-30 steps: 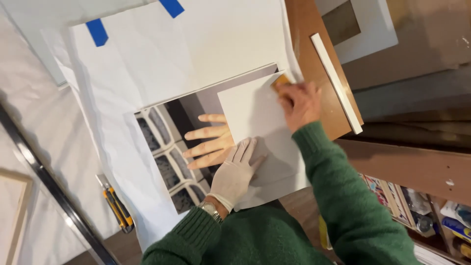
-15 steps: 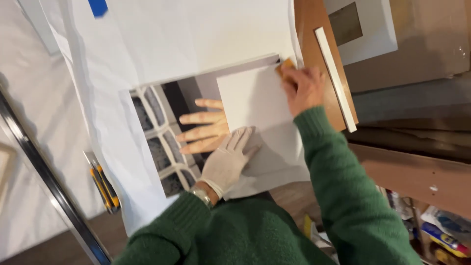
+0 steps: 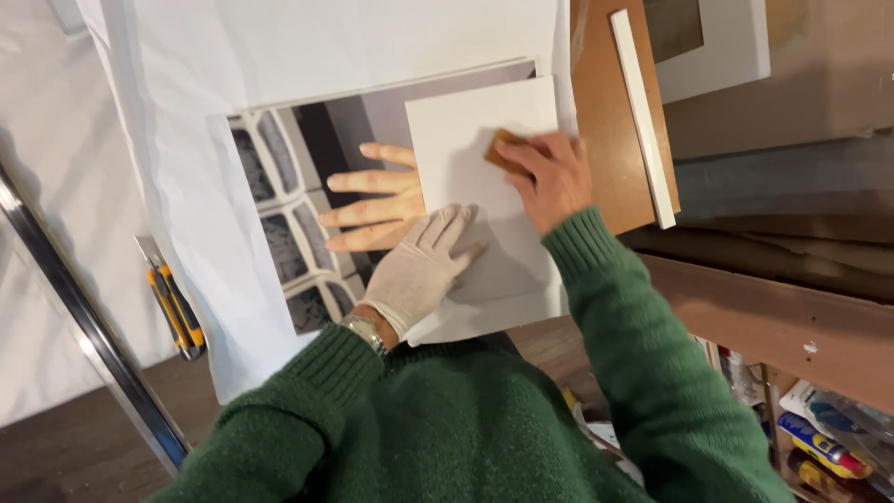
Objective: Prepare and assemble components for framing a piece of artwork, including cutting backing material and fitting the frame.
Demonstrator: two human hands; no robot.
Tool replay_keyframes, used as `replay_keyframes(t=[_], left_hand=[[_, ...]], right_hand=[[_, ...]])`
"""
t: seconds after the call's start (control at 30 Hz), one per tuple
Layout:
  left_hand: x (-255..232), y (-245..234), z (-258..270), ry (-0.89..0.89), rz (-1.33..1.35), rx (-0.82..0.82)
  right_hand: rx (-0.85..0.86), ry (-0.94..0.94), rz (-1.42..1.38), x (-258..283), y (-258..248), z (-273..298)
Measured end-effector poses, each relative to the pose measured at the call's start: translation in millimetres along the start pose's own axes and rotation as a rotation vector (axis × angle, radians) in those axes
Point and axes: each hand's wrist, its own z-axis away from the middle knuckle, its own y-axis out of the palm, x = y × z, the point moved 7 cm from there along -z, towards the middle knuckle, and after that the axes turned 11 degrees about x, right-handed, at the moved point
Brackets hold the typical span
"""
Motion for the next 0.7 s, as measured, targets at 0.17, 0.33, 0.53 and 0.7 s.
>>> replay_keyframes(t=[0.17,0.33,0.53,0.7], left_hand=[[-4.7,0.8,0.4,-0.013,-0.027,-0.029],[-6.8,-3.9,2.9,-0.046,0.004,0.023],[-9.7,3.9,0.9,-0.042,-0.045,0.021],[-12.0,4.1,0.6,-0.042,-0.082,0.036]], right_hand=[[0.08,-0.181,0.054,-3.0,7.8,33.3],[0.27,-0.152,0.058,-14.6,16.4,107.6],[0.165,-0.155,0.075,-19.0,15.0,78.3],[0.312,-0.113,0.075,-17.0,10.4,147.7]])
